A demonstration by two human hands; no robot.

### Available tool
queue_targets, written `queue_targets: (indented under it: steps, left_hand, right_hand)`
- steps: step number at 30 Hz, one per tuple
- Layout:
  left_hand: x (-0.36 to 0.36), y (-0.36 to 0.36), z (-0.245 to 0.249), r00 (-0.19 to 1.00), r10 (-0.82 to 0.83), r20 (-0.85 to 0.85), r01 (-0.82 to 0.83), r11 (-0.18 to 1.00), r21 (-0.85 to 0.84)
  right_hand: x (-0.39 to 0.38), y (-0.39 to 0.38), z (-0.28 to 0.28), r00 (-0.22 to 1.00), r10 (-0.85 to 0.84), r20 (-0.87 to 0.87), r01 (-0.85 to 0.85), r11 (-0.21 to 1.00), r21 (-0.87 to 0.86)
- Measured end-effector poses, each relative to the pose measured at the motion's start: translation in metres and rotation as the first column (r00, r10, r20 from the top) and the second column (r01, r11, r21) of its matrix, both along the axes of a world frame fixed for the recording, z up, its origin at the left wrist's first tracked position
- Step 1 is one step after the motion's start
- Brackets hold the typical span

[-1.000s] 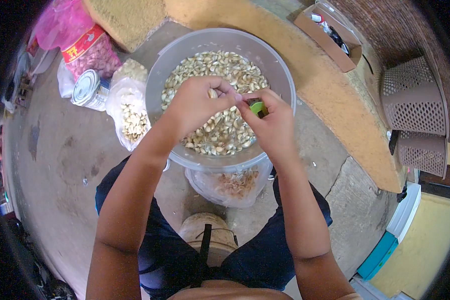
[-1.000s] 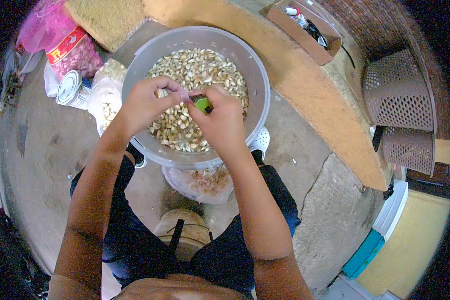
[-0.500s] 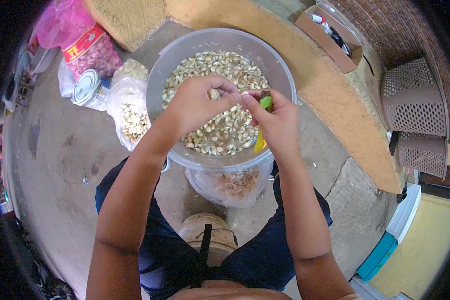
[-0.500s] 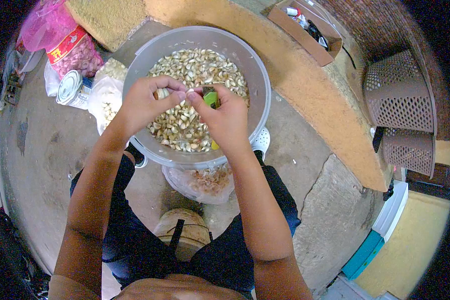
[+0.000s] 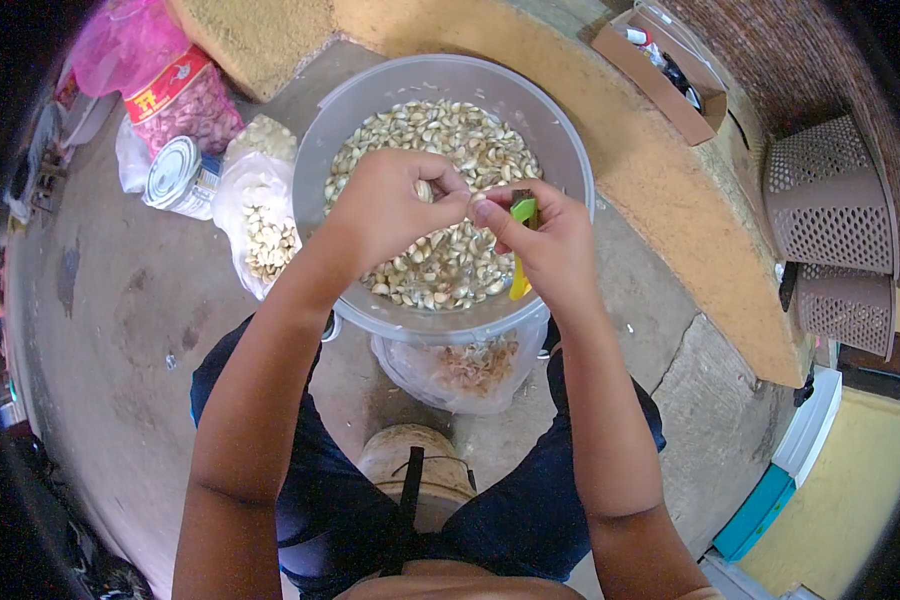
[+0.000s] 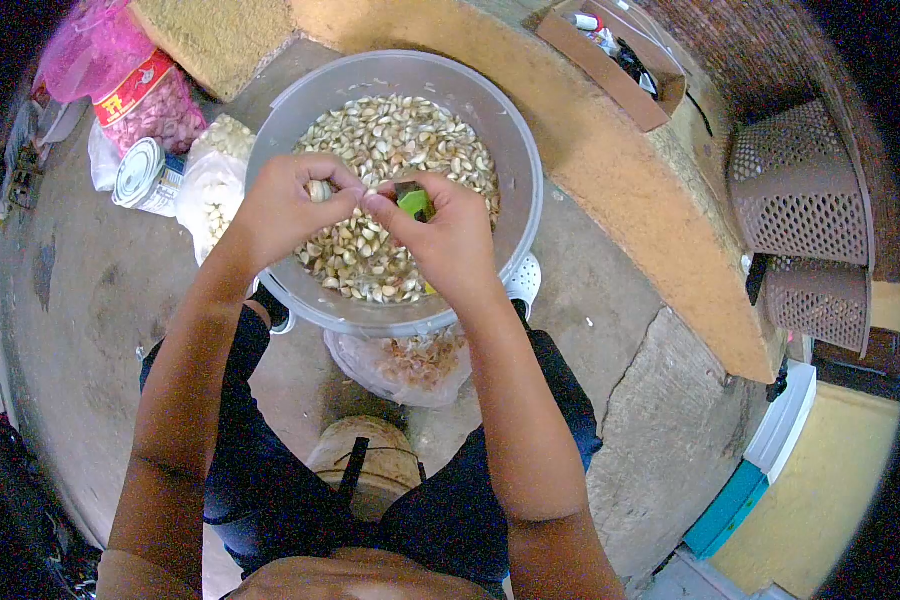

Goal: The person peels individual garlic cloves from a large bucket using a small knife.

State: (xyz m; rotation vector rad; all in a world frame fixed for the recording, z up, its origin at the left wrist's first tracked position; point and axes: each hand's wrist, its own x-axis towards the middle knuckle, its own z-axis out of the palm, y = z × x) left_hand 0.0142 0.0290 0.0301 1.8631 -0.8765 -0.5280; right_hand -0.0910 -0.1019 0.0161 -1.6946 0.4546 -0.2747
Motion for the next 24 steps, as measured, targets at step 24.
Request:
queue_targets:
  steps: [24]
  left_hand:
    - [0.005, -0.001, -0.006, 0.700, 0.003, -0.714, -0.014, 1.000, -0.010]
  right_hand:
    - [0.004, -0.001, -0.006, 0.985, 0.023, 0.168, -0.009, 0.997, -0.082]
